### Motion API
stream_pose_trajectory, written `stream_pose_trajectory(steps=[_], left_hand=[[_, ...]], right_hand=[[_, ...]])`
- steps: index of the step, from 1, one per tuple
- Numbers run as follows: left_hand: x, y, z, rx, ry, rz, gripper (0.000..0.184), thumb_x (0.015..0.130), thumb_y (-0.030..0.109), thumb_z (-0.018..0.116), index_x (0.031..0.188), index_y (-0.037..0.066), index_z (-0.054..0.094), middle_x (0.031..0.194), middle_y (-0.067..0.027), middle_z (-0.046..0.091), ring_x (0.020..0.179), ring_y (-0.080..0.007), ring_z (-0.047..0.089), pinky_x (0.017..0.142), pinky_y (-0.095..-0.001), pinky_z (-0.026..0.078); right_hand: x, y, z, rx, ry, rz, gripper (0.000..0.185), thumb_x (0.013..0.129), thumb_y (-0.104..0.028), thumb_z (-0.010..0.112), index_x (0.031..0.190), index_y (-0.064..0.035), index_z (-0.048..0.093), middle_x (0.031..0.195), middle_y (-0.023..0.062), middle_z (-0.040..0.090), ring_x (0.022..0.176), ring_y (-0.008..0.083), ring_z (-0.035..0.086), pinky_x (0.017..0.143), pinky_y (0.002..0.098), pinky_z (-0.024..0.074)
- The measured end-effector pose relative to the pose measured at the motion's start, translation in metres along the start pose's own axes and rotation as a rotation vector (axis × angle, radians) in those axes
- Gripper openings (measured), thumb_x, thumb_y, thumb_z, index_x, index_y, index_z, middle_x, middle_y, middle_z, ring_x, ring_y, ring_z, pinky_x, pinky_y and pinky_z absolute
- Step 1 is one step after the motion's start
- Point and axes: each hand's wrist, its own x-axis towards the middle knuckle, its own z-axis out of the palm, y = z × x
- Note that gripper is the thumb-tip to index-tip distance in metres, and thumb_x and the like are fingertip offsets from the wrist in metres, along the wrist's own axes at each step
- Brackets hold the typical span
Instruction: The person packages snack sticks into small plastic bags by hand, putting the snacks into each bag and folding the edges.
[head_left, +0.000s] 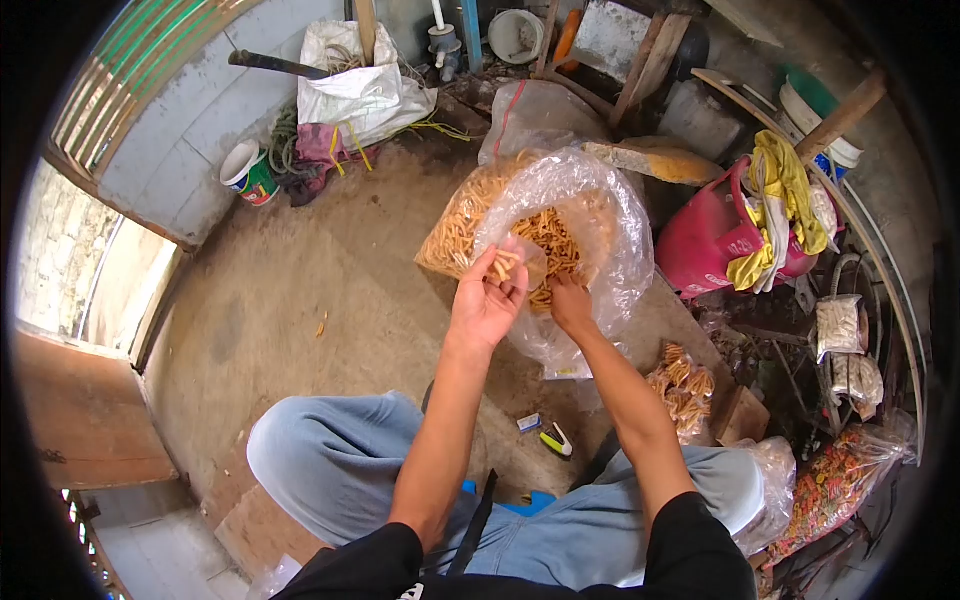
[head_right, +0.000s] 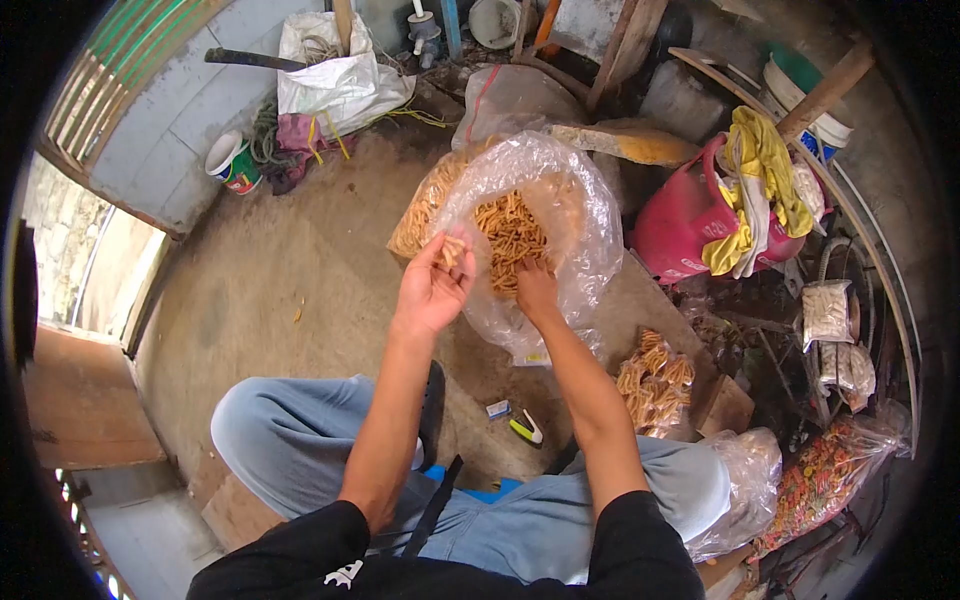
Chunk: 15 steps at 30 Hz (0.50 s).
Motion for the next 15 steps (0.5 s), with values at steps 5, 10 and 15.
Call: stream_pose_trajectory(steps=[5,10,15], left_hand=[[0.005,-0.002,0.002,-0.001,-0.047,0.003,0.014,0.093,0.016,0.056,0.103,0.007,0.061,0.103,-0.0045,0.068,0.090,-0.0177,0.065,0.077,-0.0326,0.056],[0.010,-0.002,-0.002,0.004,-0.069,-0.023,0.015,0.092,0.017,0.060,0.104,0.008,0.061,0.108,-0.0028,0.066,0.094,-0.0147,0.064,0.079,-0.0307,0.055],[0.008,0.000,0.002,-0.013,-0.073,-0.021,0.015,0.092,0.017,0.060,0.104,0.008,0.060,0.107,-0.0031,0.066,0.094,-0.0148,0.064,0.079,-0.0307,0.056]], right_hand=[[0.005,-0.001,0.001,-0.109,0.019,-0.021,0.021,0.077,-0.007,0.056,0.097,-0.0038,0.063,0.108,0.0131,0.059,0.107,0.0312,0.056,0.092,0.0443,0.0471],[0.007,0.000,-0.009,0.008,-0.080,0.001,0.015,0.079,-0.006,0.054,0.091,-0.0028,0.063,0.098,0.0153,0.063,0.099,0.0318,0.060,0.084,0.0434,0.0499],[0.012,0.007,0.003,0.452,-0.077,0.170,0.021,0.083,-0.011,0.054,0.099,-0.0025,0.064,0.097,0.0200,0.065,0.092,0.0353,0.063,0.080,0.0430,0.0491]])
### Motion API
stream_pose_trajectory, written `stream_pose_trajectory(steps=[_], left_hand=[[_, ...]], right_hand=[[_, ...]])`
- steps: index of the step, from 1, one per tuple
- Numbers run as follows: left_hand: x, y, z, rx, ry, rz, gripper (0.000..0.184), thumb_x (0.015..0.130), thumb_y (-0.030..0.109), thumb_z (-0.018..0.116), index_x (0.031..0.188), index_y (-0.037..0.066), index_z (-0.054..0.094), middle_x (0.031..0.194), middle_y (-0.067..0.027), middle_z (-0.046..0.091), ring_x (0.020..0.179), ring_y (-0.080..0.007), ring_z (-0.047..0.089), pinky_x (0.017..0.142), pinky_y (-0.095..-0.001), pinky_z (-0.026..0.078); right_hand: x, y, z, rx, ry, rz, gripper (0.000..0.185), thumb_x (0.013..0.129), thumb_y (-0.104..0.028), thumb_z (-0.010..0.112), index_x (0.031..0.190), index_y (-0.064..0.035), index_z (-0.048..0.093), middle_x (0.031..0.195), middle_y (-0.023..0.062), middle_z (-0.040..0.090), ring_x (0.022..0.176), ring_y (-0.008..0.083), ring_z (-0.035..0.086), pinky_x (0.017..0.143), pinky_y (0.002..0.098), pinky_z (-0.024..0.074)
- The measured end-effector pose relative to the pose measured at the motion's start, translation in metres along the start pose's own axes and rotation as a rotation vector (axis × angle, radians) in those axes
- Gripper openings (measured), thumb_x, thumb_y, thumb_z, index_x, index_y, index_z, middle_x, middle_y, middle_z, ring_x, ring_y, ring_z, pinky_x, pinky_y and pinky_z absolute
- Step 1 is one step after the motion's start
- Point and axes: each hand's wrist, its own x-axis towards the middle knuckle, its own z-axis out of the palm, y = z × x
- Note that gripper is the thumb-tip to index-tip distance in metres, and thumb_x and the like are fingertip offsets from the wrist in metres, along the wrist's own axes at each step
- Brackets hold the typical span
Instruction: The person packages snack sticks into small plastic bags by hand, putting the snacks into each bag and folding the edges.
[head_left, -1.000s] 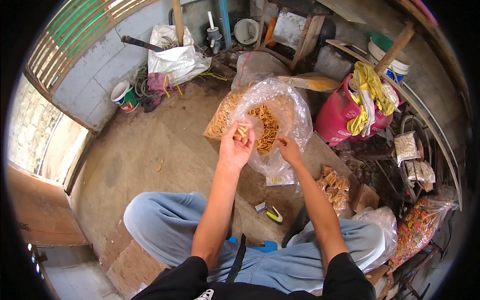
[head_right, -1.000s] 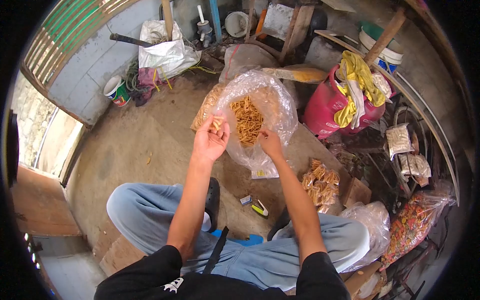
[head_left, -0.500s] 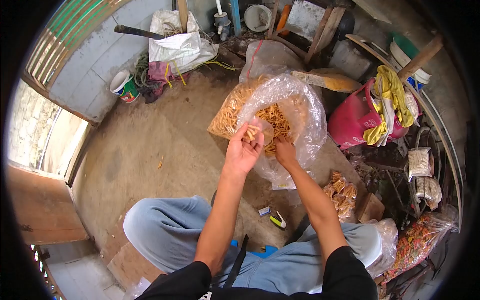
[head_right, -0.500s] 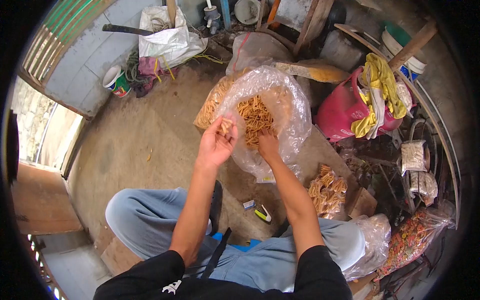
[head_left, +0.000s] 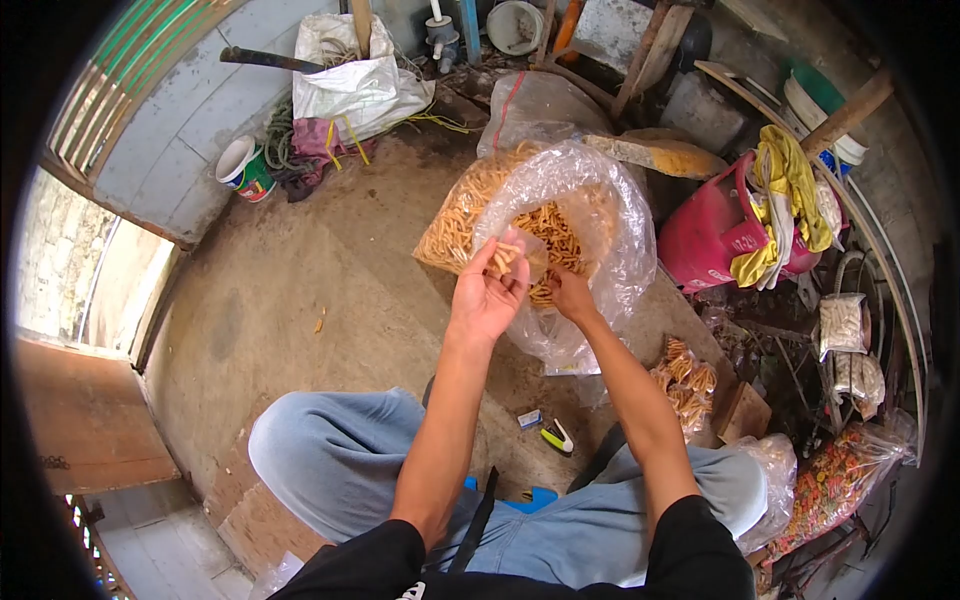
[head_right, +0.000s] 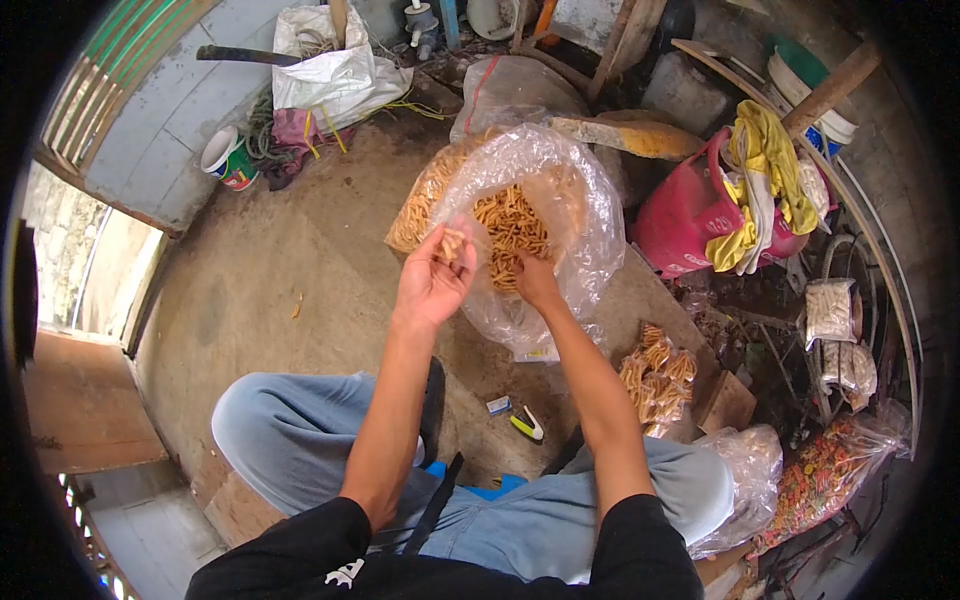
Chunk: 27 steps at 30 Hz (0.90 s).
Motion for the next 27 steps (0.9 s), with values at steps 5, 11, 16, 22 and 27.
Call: stream_pose_trajectory(steps=[5,11,16,22,27], left_hand=[[-0.001,-0.001,-0.001,0.022,0.032,-0.001,0.013,0.092,0.017,0.060,0.101,0.008,0.061,0.101,-0.0025,0.066,0.091,-0.0151,0.064,0.079,-0.0306,0.056],[-0.010,-0.001,0.004,0.024,0.035,0.022,0.011,0.091,0.017,0.061,0.099,0.009,0.062,0.099,-0.0038,0.066,0.089,-0.0153,0.064,0.078,-0.0307,0.056],[-0.010,0.008,-0.005,0.011,0.009,0.026,0.010,0.093,0.015,0.058,0.100,0.009,0.061,0.103,-0.0053,0.068,0.090,-0.0167,0.065,0.079,-0.0327,0.056],[-0.028,0.009,0.012,0.029,-0.014,0.064,0.011,0.093,0.016,0.057,0.101,0.009,0.060,0.108,-0.0054,0.067,0.094,-0.0163,0.064,0.082,-0.0328,0.056],[-0.038,0.001,0.022,0.092,-0.052,0.090,0.017,0.094,0.020,0.057,0.105,0.008,0.061,0.104,-0.0013,0.066,0.102,-0.0141,0.061,0.087,-0.0297,0.054]], right_hand=[[-0.006,0.003,0.021,0.069,-0.022,-0.044,0.025,0.082,-0.014,0.057,0.102,-0.0016,0.065,0.092,0.0206,0.067,0.087,0.0351,0.064,0.076,0.0402,0.0495],[-0.018,-0.009,0.025,0.169,-0.016,0.068,0.024,0.080,-0.015,0.061,0.097,0.0007,0.067,0.088,0.0219,0.067,0.086,0.0346,0.065,0.079,0.0399,0.0489],[-0.019,-0.003,0.022,0.211,0.029,0.013,0.021,0.080,-0.017,0.065,0.092,0.0000,0.066,0.083,0.0143,0.068,0.075,0.0255,0.066,0.071,0.0358,0.0509],[-0.030,-0.007,-0.038,0.627,0.086,0.259,0.019,0.084,-0.021,0.066,0.091,-0.0031,0.065,0.078,0.0032,0.066,0.061,0.0083,0.058,0.052,0.0218,0.0447],[-0.069,-0.064,-0.127,0.991,0.176,0.149,0.015,0.088,-0.018,0.064,0.088,-0.0032,0.066,0.072,-0.0003,0.061,0.057,0.0060,0.051,0.047,0.0217,0.0360]])
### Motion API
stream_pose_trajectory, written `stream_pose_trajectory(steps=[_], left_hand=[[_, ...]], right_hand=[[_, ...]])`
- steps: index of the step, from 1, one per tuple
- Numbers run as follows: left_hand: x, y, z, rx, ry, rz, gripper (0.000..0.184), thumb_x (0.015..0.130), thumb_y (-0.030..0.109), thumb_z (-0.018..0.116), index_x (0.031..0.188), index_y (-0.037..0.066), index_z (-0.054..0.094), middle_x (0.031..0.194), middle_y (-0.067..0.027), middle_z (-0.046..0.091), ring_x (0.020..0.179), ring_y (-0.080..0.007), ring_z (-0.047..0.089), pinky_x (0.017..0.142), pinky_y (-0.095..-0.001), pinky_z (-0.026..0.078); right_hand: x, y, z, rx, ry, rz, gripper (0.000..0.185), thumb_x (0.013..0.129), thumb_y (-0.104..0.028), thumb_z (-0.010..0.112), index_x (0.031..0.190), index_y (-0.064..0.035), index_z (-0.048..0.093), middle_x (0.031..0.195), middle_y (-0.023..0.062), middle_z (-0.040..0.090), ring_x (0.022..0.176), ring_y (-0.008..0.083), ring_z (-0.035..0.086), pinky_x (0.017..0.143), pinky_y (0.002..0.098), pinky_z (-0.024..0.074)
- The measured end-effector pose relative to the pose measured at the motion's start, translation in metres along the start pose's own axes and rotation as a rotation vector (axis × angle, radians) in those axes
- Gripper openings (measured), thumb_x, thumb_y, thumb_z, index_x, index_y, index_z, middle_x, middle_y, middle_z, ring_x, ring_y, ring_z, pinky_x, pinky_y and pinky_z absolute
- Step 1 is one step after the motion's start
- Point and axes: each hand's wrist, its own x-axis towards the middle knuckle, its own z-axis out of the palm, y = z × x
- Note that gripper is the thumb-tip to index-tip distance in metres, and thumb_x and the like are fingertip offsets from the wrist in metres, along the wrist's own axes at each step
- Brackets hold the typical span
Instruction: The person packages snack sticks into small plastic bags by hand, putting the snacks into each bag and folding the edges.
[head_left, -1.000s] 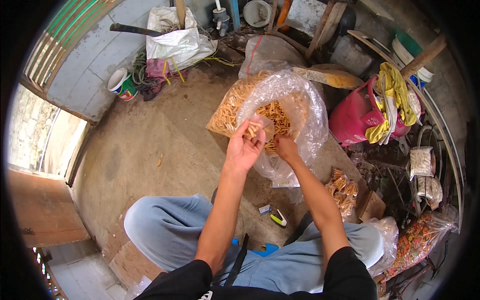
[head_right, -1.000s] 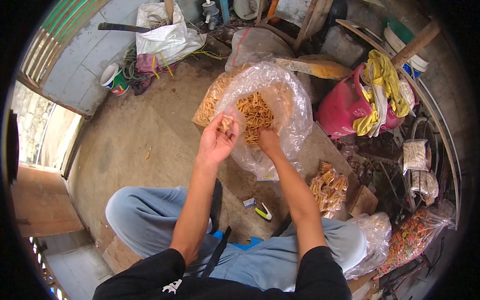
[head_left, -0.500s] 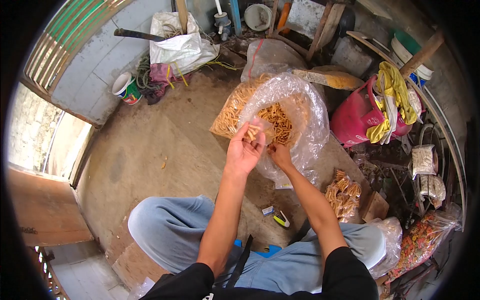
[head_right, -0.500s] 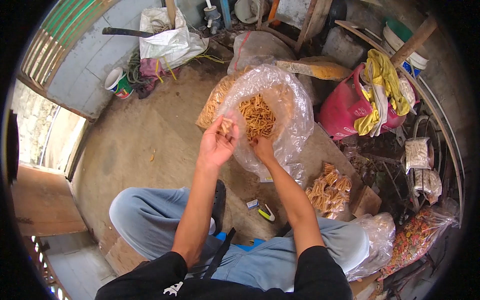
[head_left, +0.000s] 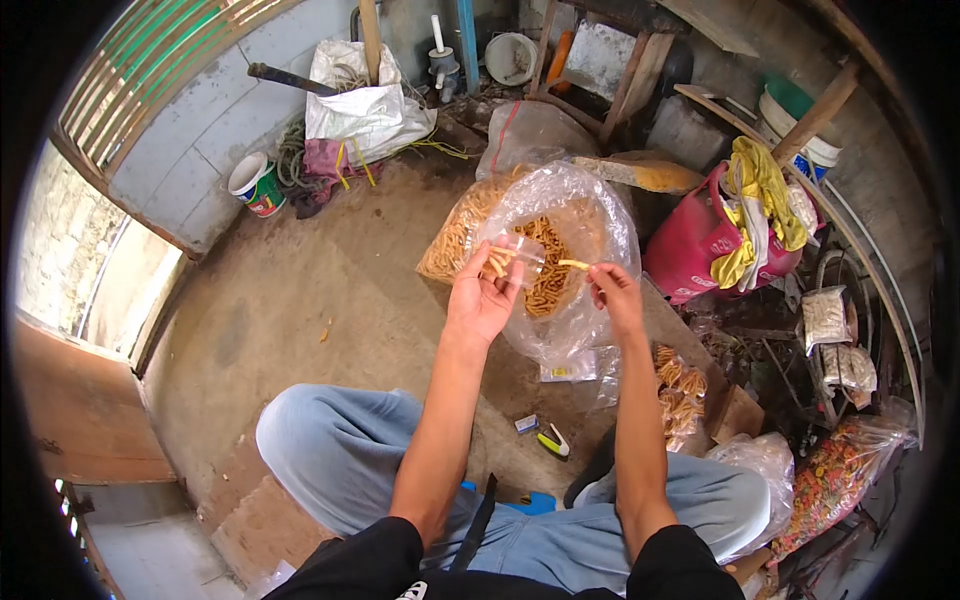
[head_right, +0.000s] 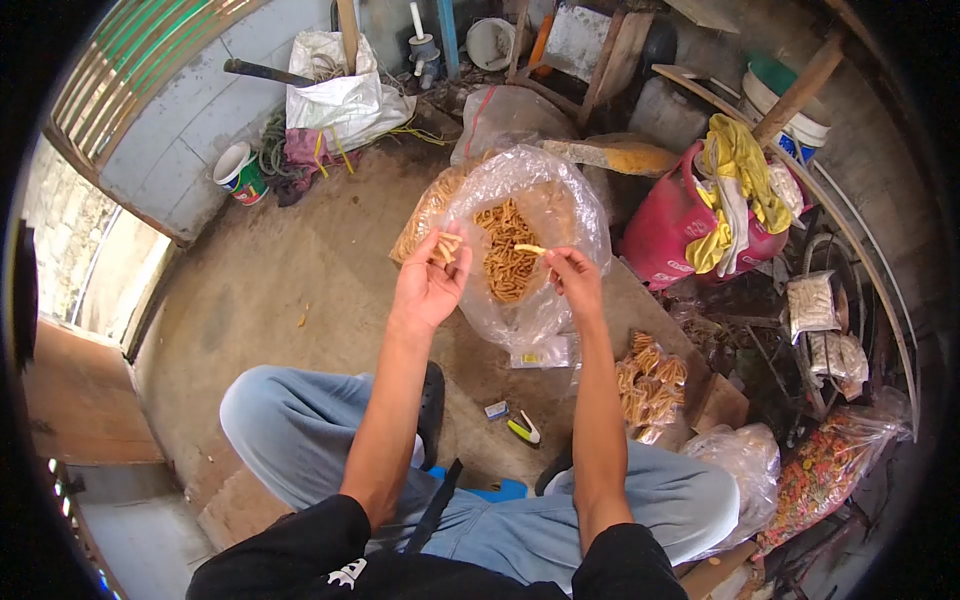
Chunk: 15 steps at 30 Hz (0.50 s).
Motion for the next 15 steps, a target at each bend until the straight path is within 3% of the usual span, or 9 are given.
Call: stream_pose_trajectory(steps=[5,9,15], left_hand=[[-0.012,-0.008,0.016,-0.013,-0.033,-0.009,0.017,0.094,0.020,0.056,0.106,0.008,0.060,0.108,-0.0021,0.065,0.104,-0.0151,0.060,0.090,-0.0298,0.052],[-0.022,-0.012,0.023,-0.014,-0.087,-0.013,0.017,0.095,0.020,0.055,0.106,0.008,0.060,0.108,-0.0024,0.065,0.106,-0.0155,0.060,0.089,-0.0302,0.052],[-0.035,-0.014,0.031,-0.016,-0.125,-0.059,0.020,0.095,0.018,0.053,0.112,0.009,0.058,0.115,-0.0024,0.064,0.103,-0.0171,0.062,0.085,-0.0330,0.056]], right_hand=[[-0.052,-0.084,0.007,0.102,-0.180,-0.273,0.011,0.091,-0.012,0.060,0.093,-0.0022,0.064,0.075,0.0003,0.059,0.060,0.0065,0.049,0.053,0.0210,0.0361],[-0.077,-0.108,0.013,-0.089,-0.213,-0.345,0.012,0.087,-0.006,0.067,0.097,-0.0010,0.067,0.079,-0.0023,0.060,0.067,0.0028,0.048,0.058,0.0180,0.0348],[-0.089,-0.105,0.039,-0.153,-0.063,-0.583,0.016,0.084,-0.003,0.070,0.100,0.0000,0.069,0.083,-0.0012,0.060,0.069,0.0034,0.047,0.060,0.0184,0.0361]])
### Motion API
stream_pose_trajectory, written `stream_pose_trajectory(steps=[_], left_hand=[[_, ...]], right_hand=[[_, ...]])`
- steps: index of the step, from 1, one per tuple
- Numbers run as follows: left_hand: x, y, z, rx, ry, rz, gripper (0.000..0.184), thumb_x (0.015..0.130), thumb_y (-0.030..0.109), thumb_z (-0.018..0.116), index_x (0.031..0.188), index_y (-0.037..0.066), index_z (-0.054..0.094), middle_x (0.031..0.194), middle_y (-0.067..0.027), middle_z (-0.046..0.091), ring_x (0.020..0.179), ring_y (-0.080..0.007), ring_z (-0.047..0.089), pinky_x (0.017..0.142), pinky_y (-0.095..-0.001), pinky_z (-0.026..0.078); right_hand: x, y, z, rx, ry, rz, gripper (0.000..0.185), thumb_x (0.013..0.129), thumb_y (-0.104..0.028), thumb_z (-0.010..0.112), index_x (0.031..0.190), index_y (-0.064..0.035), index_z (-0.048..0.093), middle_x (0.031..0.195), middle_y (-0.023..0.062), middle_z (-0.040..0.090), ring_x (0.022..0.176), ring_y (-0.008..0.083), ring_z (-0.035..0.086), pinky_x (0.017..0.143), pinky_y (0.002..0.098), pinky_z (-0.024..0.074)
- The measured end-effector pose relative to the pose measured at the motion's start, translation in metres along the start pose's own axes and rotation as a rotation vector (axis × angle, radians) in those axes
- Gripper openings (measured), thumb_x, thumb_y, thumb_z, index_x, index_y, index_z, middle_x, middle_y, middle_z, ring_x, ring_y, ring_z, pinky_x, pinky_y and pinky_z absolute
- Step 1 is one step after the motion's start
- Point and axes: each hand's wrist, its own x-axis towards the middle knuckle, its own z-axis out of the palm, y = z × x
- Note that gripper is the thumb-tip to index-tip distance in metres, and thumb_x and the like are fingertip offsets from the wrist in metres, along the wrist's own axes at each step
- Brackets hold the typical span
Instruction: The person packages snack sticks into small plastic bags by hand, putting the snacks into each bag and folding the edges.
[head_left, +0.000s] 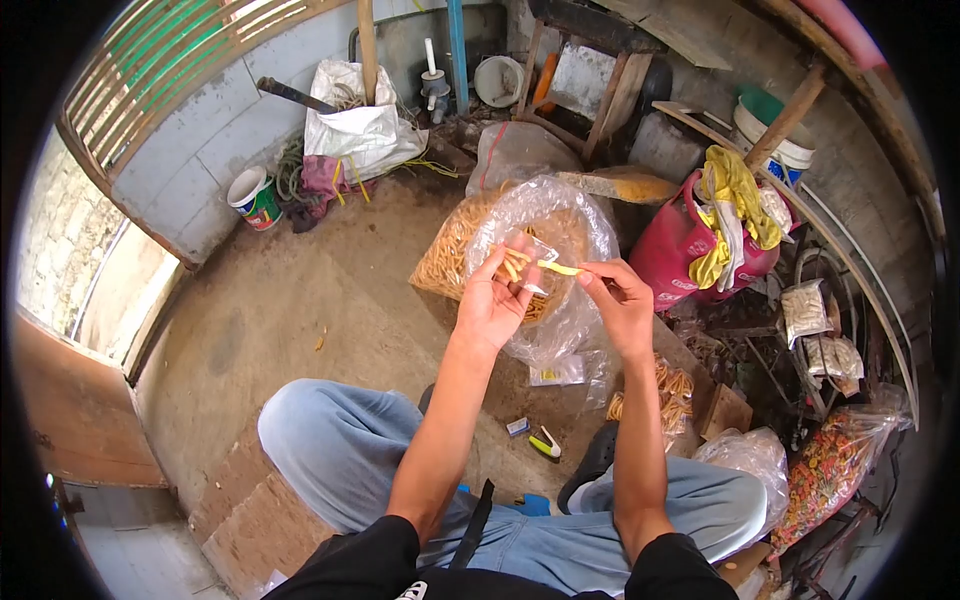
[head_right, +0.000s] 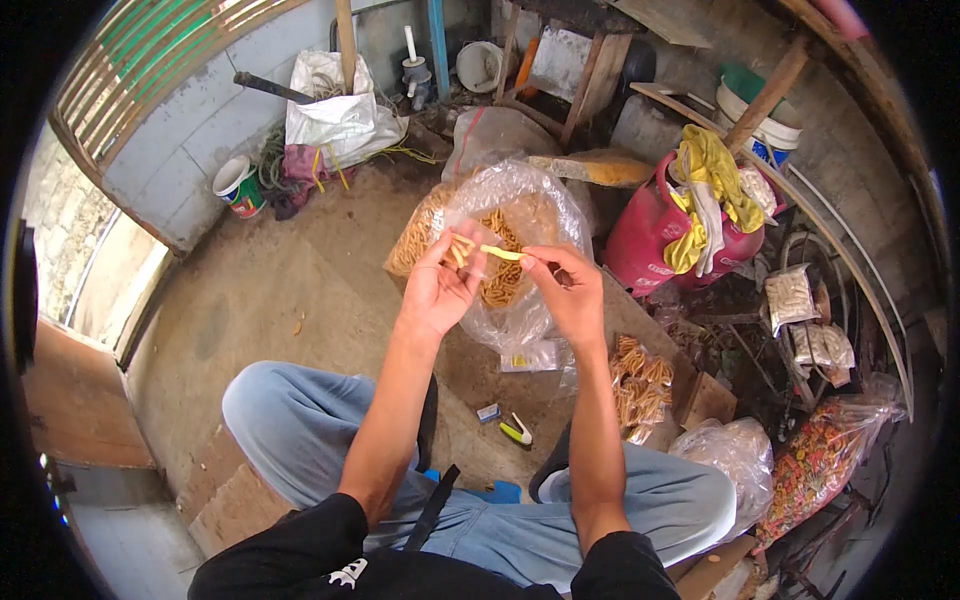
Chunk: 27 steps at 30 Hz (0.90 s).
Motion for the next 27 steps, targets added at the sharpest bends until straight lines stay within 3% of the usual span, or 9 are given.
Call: stream_pose_trajectory(steps=[3,6,12,21,24,27], left_hand=[[-0.006,-0.006,0.004,-0.004,-0.035,-0.006,0.019,0.095,0.019,0.054,0.110,0.009,0.059,0.116,-0.0021,0.064,0.102,-0.0170,0.062,0.084,-0.0325,0.056],[-0.009,-0.010,0.006,0.033,-0.076,0.002,0.018,0.095,0.019,0.055,0.109,0.009,0.060,0.112,-0.0032,0.064,0.101,-0.0169,0.062,0.084,-0.0324,0.056],[-0.014,-0.014,0.009,0.080,-0.070,0.050,0.022,0.094,0.024,0.057,0.108,0.008,0.058,0.108,-0.0047,0.065,0.101,-0.0141,0.061,0.087,-0.0314,0.054],[-0.018,-0.011,0.010,0.011,-0.142,0.018,0.019,0.094,0.019,0.054,0.109,0.008,0.055,0.114,-0.0061,0.064,0.103,-0.0172,0.061,0.089,-0.0339,0.054],[-0.020,-0.015,0.012,0.038,-0.084,0.051,0.026,0.096,0.020,0.049,0.115,0.005,0.058,0.110,-0.0051,0.064,0.099,-0.0168,0.062,0.084,-0.0306,0.055],[-0.015,-0.019,0.005,0.124,-0.165,0.056,0.027,0.097,0.022,0.048,0.116,0.005,0.057,0.110,-0.0044,0.064,0.099,-0.0161,0.062,0.082,-0.0288,0.054]], right_hand=[[-0.004,0.000,0.008,-0.146,0.078,-0.040,0.016,0.084,-0.005,0.070,0.099,-0.0011,0.070,0.080,-0.0008,0.058,0.068,0.0036,0.046,0.058,0.0187,0.0352],[-0.008,0.002,0.021,-0.115,0.234,-0.068,0.015,0.084,-0.006,0.070,0.099,-0.0018,0.071,0.078,-0.0010,0.057,0.066,0.0037,0.045,0.056,0.0187,0.0345],[-0.016,-0.004,0.032,-0.120,0.331,-0.070,0.016,0.084,-0.007,0.070,0.099,-0.0007,0.071,0.076,-0.0016,0.056,0.065,0.0034,0.044,0.055,0.0186,0.0336],[-0.022,-0.004,0.037,-0.168,0.265,-0.104,0.018,0.082,-0.005,0.071,0.100,-0.0029,0.072,0.076,-0.0013,0.058,0.065,0.0048,0.046,0.057,0.0195,0.0362],[-0.025,-0.005,0.042,-0.158,0.254,-0.036,0.017,0.081,-0.003,0.071,0.098,-0.0032,0.072,0.077,-0.0012,0.057,0.065,0.0054,0.047,0.058,0.0198,0.0382],[-0.024,-0.003,0.040,-0.140,0.273,-0.005,0.013,0.080,-0.003,0.072,0.093,-0.0014,0.071,0.078,-0.0012,0.057,0.065,0.0054,0.047,0.059,0.0189,0.0385]])
